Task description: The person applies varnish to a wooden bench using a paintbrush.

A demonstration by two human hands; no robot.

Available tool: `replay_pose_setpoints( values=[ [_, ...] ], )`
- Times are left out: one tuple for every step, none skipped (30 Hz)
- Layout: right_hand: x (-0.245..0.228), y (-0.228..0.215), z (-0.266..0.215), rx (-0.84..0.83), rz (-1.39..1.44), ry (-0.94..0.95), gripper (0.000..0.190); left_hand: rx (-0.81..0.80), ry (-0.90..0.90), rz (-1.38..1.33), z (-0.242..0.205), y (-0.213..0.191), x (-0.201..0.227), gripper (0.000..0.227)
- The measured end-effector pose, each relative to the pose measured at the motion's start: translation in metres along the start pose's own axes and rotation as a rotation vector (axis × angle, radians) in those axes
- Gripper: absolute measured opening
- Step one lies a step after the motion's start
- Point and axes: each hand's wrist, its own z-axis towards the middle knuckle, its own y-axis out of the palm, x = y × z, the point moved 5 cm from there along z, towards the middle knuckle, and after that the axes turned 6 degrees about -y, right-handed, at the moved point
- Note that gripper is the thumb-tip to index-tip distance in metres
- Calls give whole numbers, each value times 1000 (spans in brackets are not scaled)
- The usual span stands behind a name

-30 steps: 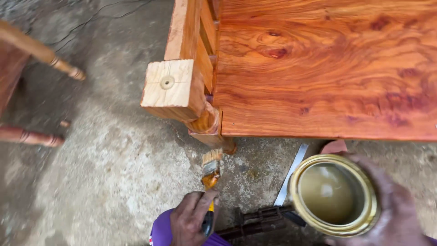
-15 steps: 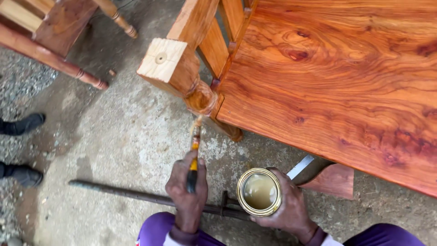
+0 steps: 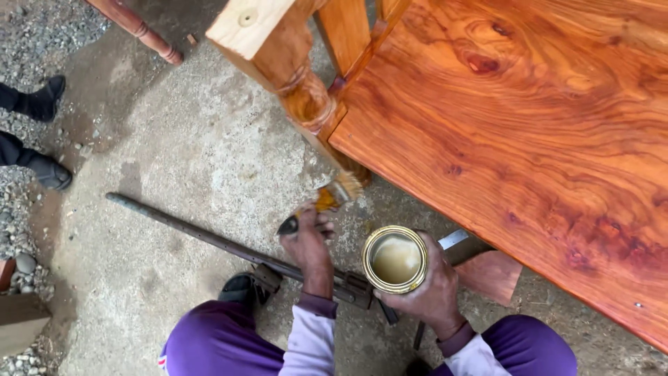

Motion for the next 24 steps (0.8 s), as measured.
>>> replay_pose_setpoints(
  values=[
    [0, -2, 2, 5, -1, 4, 122, -5, 1, 4, 4, 1, -1, 25],
    [0, -3, 3, -1, 18, 6, 121, 3, 17, -76, 7, -2, -4, 26],
    [-1, -3, 3, -6, 38, 8, 119, 12, 33, -155, 10, -5, -6, 28],
    [5, 1, 0, -12, 42, 3, 119, 19, 35, -158, 10, -4, -7, 28],
    [11, 4, -3, -9, 45, -2, 121, 67, -16, -151, 10, -4, -11, 29],
    [18, 7, -7, -5, 43, 0, 123, 110, -74, -139, 10, -3, -17, 30],
    [19, 7, -11, -9, 41, 3, 123, 111, -78, -139, 15, 0, -26, 30],
    [22, 6, -12, -3, 19, -1, 123, 120, -135, -172, 19, 4, -37, 29],
    [23, 5, -14, 2, -3, -4, 123, 129, -192, -205, 24, 7, -49, 29],
    [22, 4, -12, -8, -5, -14, 123, 137, -196, -217, 32, 9, -56, 29],
    [21, 1, -10, 20, -1, -28, 119, 106, -252, -325, 39, 15, -65, 30],
    [18, -2, -12, 50, 3, -31, 115, 75, -310, -425, 45, 19, -75, 31],
    [19, -3, -13, 42, 1, -31, 115, 81, -316, -427, 49, 11, -77, 31],
    [20, -5, -15, 46, 11, -19, 117, -25, -270, -616, 54, 11, -75, 30],
    [21, -9, -16, 51, 21, -7, 118, -131, -220, -803, 57, 10, -72, 29],
    [22, -10, -17, 53, 19, -3, 118, -133, -223, -800, 52, 2, -73, 29],
    [20, -11, -19, 48, 13, -13, 118, -103, -157, -824, 46, -9, -71, 33],
    [19, -12, -17, 46, 7, -31, 117, -75, -86, -853, 42, -19, -68, 37],
    [19, -12, -17, 49, 6, -35, 117, -79, -84, -856, 41, -19, -73, 37],
    [20, -12, -19, 47, 41, -36, 117, -50, -115, -785, 38, -22, -83, 36],
    [22, -13, -21, 45, 77, -36, 116, -22, -145, -714, 35, -25, -93, 37],
    [21, -13, -21, 39, 76, -36, 116, -16, -148, -715, 30, -23, -101, 37],
    [21, -15, -22, 39, 64, -33, 117, -28, -83, -466, 23, -20, -104, 31],
    [19, -15, -24, 41, 58, -21, 117, -37, -19, -207, 17, -20, -107, 31]
  ],
)
